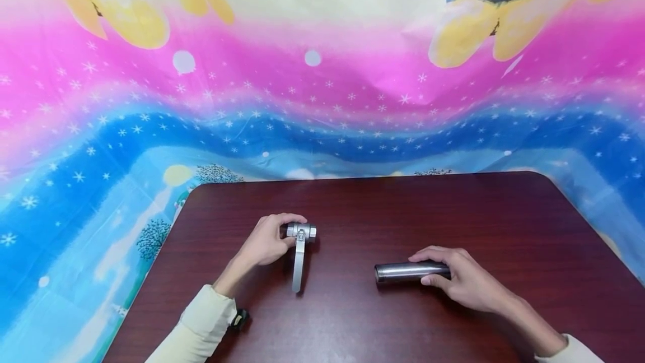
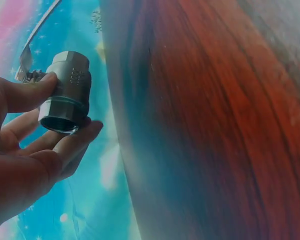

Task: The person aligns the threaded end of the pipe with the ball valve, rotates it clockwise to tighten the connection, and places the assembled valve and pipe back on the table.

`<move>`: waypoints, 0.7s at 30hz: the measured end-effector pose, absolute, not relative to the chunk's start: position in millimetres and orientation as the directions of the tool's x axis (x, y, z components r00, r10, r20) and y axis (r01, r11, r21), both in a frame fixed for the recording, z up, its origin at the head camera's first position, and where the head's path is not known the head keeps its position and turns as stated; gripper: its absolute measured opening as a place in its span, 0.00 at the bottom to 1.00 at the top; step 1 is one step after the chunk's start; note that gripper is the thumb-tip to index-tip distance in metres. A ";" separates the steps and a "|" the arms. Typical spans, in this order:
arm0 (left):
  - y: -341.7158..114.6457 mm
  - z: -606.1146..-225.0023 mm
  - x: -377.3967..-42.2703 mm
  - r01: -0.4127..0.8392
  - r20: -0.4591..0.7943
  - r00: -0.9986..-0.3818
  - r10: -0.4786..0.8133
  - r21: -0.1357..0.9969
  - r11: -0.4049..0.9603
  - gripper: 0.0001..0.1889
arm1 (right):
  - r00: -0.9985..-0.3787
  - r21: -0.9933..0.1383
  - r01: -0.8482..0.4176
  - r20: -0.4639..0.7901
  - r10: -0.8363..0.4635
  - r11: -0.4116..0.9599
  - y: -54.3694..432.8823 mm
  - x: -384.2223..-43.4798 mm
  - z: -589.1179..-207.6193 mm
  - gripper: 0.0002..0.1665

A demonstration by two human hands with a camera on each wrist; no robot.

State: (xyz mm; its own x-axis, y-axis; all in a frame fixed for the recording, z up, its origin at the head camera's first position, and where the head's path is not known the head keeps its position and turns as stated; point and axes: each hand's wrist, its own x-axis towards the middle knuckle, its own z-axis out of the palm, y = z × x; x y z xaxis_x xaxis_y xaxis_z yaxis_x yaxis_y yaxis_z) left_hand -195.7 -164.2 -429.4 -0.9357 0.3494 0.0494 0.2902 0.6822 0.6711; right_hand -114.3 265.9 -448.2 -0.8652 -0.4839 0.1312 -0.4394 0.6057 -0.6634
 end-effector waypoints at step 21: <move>-152.1 -424.4 -176.7 0.312 0.188 -0.927 0.323 0.867 0.390 0.23 | -0.928 -0.808 -0.341 0.207 -0.311 0.481 260.1 -119.9 -437.4 0.19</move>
